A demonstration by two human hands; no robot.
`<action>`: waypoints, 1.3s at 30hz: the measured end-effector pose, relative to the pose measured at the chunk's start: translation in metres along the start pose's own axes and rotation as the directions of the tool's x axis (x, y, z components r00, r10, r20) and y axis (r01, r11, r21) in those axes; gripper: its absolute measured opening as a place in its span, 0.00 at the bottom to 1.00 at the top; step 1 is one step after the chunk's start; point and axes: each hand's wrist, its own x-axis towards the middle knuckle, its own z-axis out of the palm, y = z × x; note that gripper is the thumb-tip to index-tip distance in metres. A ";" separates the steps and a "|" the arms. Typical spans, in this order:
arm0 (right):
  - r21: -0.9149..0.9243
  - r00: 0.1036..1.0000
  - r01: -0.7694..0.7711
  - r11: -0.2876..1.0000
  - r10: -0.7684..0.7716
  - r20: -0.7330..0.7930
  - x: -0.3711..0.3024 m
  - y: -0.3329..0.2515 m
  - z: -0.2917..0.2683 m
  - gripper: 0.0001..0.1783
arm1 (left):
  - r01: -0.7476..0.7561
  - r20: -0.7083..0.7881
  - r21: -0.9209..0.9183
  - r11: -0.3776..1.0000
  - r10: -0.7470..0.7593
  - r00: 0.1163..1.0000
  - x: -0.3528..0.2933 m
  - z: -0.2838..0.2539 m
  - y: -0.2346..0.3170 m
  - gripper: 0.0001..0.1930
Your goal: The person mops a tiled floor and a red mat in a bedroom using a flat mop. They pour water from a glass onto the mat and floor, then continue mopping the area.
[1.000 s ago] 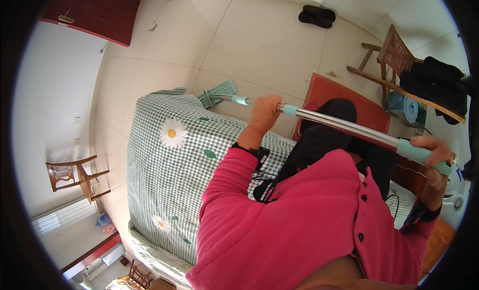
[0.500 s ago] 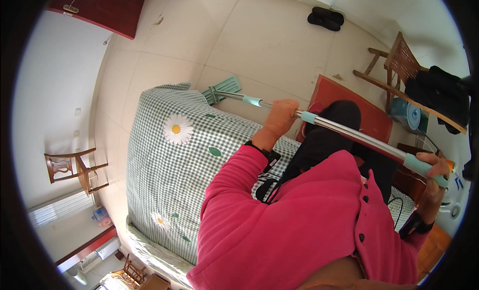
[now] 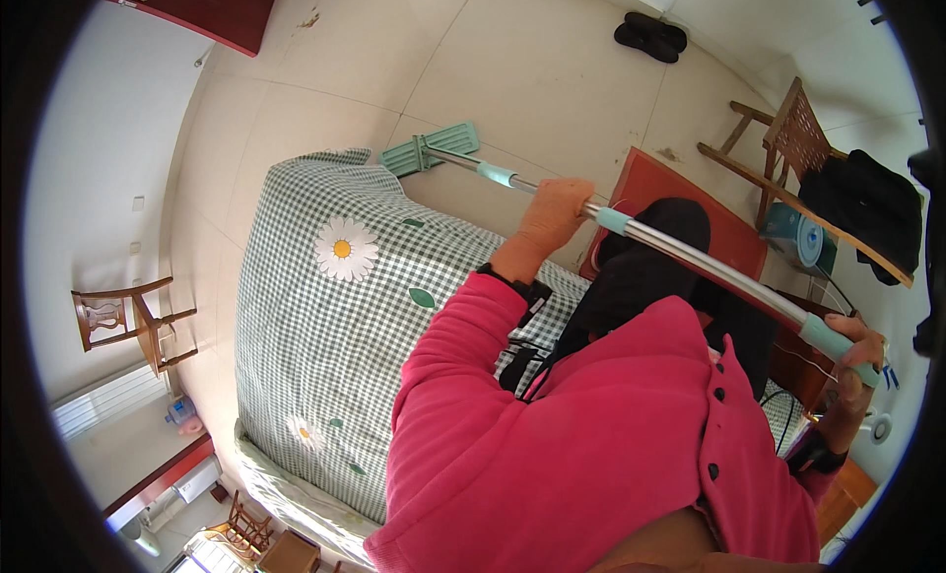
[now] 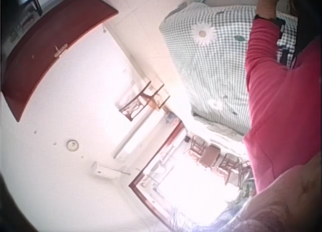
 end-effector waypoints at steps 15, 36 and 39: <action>0.287 0.910 0.115 0.951 -0.217 0.354 0.123 0.040 0.179 0.17 | 0.625 -0.361 0.414 0.662 -0.511 0.780 -0.044 -0.065 -0.158 0.09; -0.001 0.881 0.081 0.997 -0.072 -0.467 -0.091 0.000 -0.140 0.20 | -0.122 0.072 -0.013 0.992 0.123 0.990 0.075 0.069 0.163 0.12; 0.335 0.562 0.131 0.933 0.208 -0.801 -0.087 -0.019 -0.143 0.21 | -0.061 0.173 -0.070 0.996 0.072 0.982 0.060 0.091 0.193 0.13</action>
